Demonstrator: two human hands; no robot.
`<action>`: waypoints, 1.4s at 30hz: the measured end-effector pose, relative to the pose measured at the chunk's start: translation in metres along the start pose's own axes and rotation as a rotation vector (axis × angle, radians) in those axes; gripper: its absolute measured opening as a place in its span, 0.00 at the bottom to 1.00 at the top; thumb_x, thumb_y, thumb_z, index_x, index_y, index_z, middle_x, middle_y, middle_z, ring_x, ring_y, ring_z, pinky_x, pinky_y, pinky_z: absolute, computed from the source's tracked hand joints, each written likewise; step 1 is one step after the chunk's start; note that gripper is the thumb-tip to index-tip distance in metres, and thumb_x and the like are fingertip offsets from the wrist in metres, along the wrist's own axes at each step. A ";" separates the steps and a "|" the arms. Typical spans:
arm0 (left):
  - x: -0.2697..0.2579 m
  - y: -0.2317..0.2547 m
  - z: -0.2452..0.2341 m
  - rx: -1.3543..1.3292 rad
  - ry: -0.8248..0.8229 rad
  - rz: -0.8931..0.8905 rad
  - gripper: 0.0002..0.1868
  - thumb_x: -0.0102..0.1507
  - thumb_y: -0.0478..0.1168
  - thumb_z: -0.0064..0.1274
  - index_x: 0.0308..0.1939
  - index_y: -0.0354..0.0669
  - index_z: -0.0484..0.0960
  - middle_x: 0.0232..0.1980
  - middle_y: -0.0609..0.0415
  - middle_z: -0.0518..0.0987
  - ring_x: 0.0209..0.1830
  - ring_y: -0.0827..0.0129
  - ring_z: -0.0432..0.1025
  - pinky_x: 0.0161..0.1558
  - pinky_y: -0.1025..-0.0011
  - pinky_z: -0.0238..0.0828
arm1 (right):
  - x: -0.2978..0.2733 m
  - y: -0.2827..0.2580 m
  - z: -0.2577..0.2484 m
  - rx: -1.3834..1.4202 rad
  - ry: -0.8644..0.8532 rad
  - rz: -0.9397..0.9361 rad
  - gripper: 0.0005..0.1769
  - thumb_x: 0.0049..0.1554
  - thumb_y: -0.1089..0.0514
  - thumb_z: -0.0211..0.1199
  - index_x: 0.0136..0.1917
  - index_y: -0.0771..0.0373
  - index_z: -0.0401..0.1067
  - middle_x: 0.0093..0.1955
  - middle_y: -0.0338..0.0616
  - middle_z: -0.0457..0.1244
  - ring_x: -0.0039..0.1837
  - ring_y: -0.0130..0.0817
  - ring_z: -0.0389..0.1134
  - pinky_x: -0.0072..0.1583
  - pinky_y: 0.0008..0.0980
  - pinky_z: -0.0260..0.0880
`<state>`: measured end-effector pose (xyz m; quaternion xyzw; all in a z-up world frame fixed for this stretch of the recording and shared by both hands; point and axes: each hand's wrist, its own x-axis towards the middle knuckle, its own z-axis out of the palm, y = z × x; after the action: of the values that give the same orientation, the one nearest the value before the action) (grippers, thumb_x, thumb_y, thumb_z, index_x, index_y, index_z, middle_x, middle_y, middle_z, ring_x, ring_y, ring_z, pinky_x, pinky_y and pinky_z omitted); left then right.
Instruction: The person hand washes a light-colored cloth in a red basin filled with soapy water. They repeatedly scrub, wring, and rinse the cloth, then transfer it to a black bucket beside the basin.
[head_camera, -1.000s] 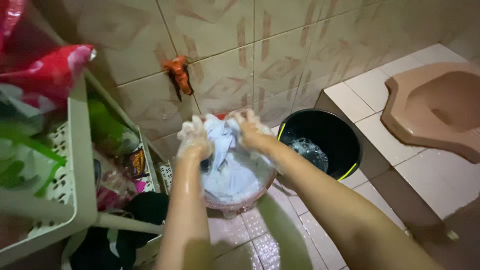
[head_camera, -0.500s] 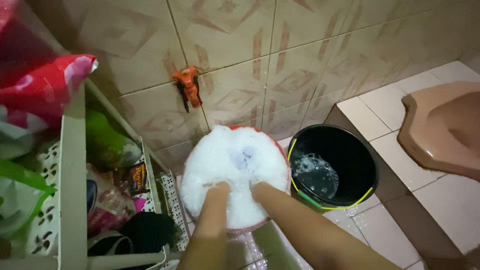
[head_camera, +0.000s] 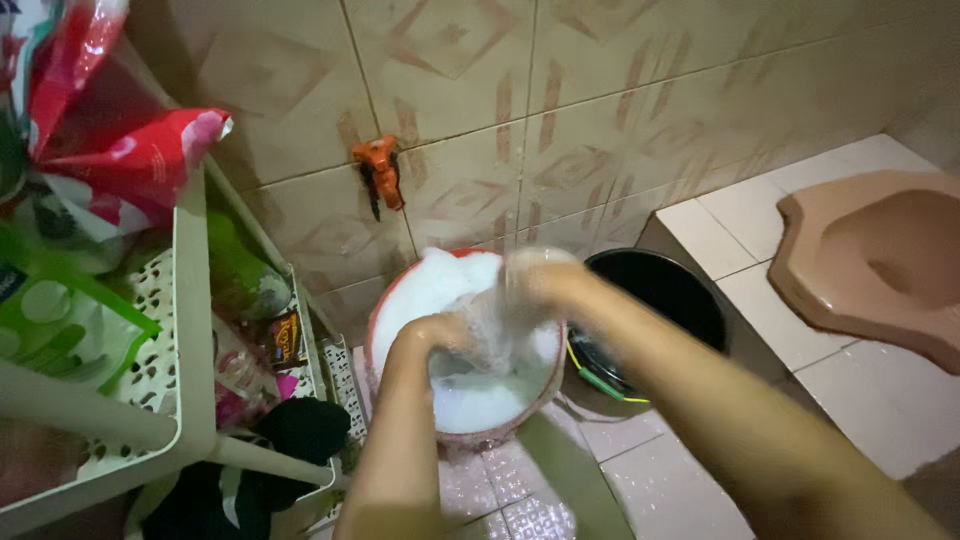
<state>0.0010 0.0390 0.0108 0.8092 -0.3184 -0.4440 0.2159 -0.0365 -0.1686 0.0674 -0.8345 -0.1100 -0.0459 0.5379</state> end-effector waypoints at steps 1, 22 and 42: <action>-0.002 0.005 -0.003 -0.134 0.030 0.116 0.29 0.64 0.50 0.55 0.64 0.40 0.68 0.60 0.35 0.74 0.61 0.45 0.70 0.60 0.57 0.65 | 0.009 -0.018 -0.012 0.121 0.066 -0.031 0.29 0.61 0.44 0.50 0.67 0.66 0.67 0.64 0.61 0.62 0.66 0.54 0.61 0.67 0.47 0.59; 0.049 0.027 0.045 -1.444 0.937 0.502 0.23 0.66 0.50 0.50 0.61 0.43 0.70 0.54 0.36 0.78 0.57 0.44 0.72 0.56 0.55 0.67 | 0.000 0.044 0.079 -0.240 0.549 0.098 0.31 0.64 0.39 0.45 0.69 0.62 0.67 0.69 0.56 0.61 0.69 0.48 0.60 0.69 0.43 0.55; -0.047 0.062 0.003 -0.226 1.342 0.336 0.23 0.70 0.50 0.50 0.65 0.45 0.66 0.53 0.33 0.79 0.56 0.42 0.73 0.55 0.54 0.67 | -0.002 0.030 0.022 -0.362 -0.191 0.301 0.33 0.56 0.35 0.60 0.60 0.64 0.71 0.59 0.53 0.69 0.61 0.42 0.70 0.63 0.40 0.68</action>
<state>-0.0407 0.0284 0.0758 0.8211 -0.1889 0.1606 0.5141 -0.0325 -0.1613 0.0311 -0.9248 -0.0249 0.0950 0.3675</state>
